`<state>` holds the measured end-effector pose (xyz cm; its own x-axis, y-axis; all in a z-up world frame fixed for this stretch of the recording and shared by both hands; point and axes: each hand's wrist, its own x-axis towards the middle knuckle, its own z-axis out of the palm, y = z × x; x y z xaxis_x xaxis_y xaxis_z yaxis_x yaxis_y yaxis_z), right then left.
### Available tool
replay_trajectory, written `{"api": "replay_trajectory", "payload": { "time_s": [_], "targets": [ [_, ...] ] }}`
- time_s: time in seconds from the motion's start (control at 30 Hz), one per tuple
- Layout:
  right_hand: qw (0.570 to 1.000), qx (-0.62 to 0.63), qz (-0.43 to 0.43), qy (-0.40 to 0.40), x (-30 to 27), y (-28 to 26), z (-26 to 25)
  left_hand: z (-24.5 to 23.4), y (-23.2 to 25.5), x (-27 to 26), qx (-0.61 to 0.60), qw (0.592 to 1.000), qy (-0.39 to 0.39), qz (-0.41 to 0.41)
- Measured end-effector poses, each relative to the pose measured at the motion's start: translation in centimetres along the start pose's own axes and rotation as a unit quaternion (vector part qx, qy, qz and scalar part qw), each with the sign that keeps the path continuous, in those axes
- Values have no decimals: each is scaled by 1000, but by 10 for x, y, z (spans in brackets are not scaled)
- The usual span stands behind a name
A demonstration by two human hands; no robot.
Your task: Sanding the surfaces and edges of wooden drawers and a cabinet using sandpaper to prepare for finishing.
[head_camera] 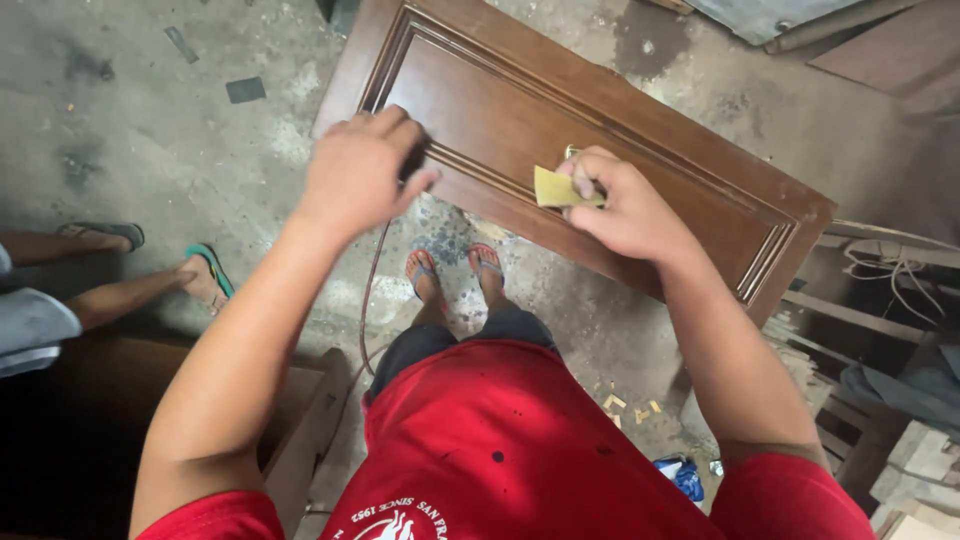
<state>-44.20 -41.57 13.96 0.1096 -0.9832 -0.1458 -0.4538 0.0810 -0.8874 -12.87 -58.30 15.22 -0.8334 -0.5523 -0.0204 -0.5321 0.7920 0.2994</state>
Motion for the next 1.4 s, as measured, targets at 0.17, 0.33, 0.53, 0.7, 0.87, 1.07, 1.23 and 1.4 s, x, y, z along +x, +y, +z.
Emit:
{"api": "replay_trajectory", "payload": {
  "time_s": [0.17, 0.33, 0.53, 0.7, 0.87, 1.07, 1.23, 1.4],
  "targets": [
    [994, -93, 48, -17, 17, -44, 7, -7, -20, -17, -27, 998, 35, -53],
    [975, -170, 97, -103, 16, -64, 18, -12, -11, -61, -297, 935, 186, -47],
    [930, -259, 174, -193, 27, -66, 15, 36, -14, -143, -426, 855, 249, -161],
    [990, -132, -38, -30, 56, -60, 15, 111, -29, -200, -490, 774, 249, -315],
    [993, -78, -63, -60, 73, -39, 41, 139, -24, -258, -465, 769, 166, -406],
    [984, -90, -70, -137, 113, -55, 52, 188, -27, -313, -480, 723, 108, -485],
    [970, -135, -100, -174, 166, -65, 73, 198, -36, -312, -508, 716, 105, -467],
    [962, -166, -52, -211, 178, -89, 73, 190, -49, -294, -497, 728, 79, -466]
  ]
}}
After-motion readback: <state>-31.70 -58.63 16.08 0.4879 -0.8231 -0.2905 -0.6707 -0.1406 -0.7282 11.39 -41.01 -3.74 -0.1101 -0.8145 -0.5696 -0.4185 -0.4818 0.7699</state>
